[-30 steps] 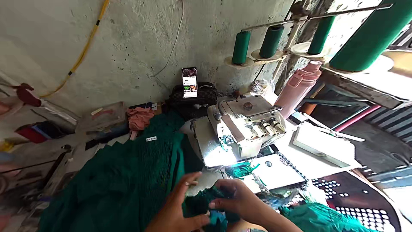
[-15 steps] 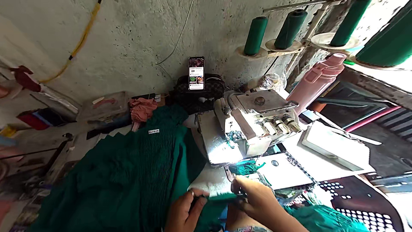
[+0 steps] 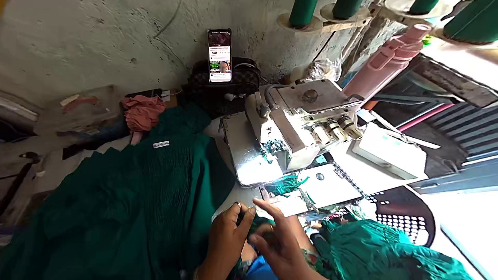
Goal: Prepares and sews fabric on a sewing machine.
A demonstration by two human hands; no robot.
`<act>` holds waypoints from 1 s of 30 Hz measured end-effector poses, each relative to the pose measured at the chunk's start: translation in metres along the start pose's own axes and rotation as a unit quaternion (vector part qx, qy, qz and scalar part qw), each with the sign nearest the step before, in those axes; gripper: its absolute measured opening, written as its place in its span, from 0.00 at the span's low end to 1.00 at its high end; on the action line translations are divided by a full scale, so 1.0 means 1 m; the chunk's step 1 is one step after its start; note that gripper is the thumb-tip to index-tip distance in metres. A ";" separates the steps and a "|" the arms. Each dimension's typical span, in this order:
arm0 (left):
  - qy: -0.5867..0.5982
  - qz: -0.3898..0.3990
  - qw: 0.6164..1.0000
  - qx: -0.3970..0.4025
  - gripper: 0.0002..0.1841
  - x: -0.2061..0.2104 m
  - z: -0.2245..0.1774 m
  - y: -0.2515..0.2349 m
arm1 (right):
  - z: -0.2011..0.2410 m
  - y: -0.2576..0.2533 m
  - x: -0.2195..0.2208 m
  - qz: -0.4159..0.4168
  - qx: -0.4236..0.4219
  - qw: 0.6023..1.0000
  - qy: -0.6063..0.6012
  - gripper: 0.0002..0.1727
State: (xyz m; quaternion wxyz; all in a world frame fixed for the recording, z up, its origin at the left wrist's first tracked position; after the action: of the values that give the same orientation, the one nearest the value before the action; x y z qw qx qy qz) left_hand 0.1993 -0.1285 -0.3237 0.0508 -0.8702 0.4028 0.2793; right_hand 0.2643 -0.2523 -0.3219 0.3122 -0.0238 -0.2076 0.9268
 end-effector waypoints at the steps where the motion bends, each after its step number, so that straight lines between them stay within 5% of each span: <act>1: 0.003 -0.002 1.000 0.006 0.19 0.001 -0.003 0.000 | -0.015 -0.005 -0.001 -0.018 0.009 1.000 -0.007 0.34; 5: -0.112 -0.086 0.986 0.092 0.25 -0.003 -0.016 0.003 | -0.035 -0.013 -0.014 -0.057 0.117 0.991 -0.009 0.12; 8: -0.185 -0.144 0.957 0.168 0.29 -0.005 -0.023 0.007 | -0.032 -0.012 -0.021 -0.066 0.111 0.991 -0.039 0.05; 16: -0.031 0.045 0.996 0.068 0.17 -0.012 0.002 -0.001 | -0.045 -0.006 -0.023 -0.050 0.334 0.913 -0.227 0.09; 21: -0.090 -0.018 0.993 0.069 0.13 -0.010 -0.004 0.000 | -0.043 -0.010 -0.023 -0.061 0.258 0.953 -0.146 0.03; 25: -0.125 -0.049 0.987 0.093 0.11 -0.010 -0.009 0.000 | -0.038 -0.012 -0.021 -0.063 0.230 0.966 -0.101 0.10; 30: -0.118 0.040 0.982 0.143 0.15 -0.014 -0.018 -0.011 | -0.030 -0.014 -0.030 -0.047 0.191 0.978 -0.075 0.02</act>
State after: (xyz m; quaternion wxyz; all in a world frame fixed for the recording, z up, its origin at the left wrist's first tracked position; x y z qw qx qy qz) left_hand 0.2079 -0.1171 -0.3027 0.2109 -0.7982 0.4640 0.3212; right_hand 0.3015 -0.2495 -0.3460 0.3376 0.1161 -0.0504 0.9328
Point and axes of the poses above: each hand's wrist, its own y-axis away from the middle knuckle, its own x-axis out of the palm, z = x × y, the point moved 7 cm from there along -y, towards the middle knuckle, and after that the axes turned 8 degrees about -x, right-handed, at the moved point
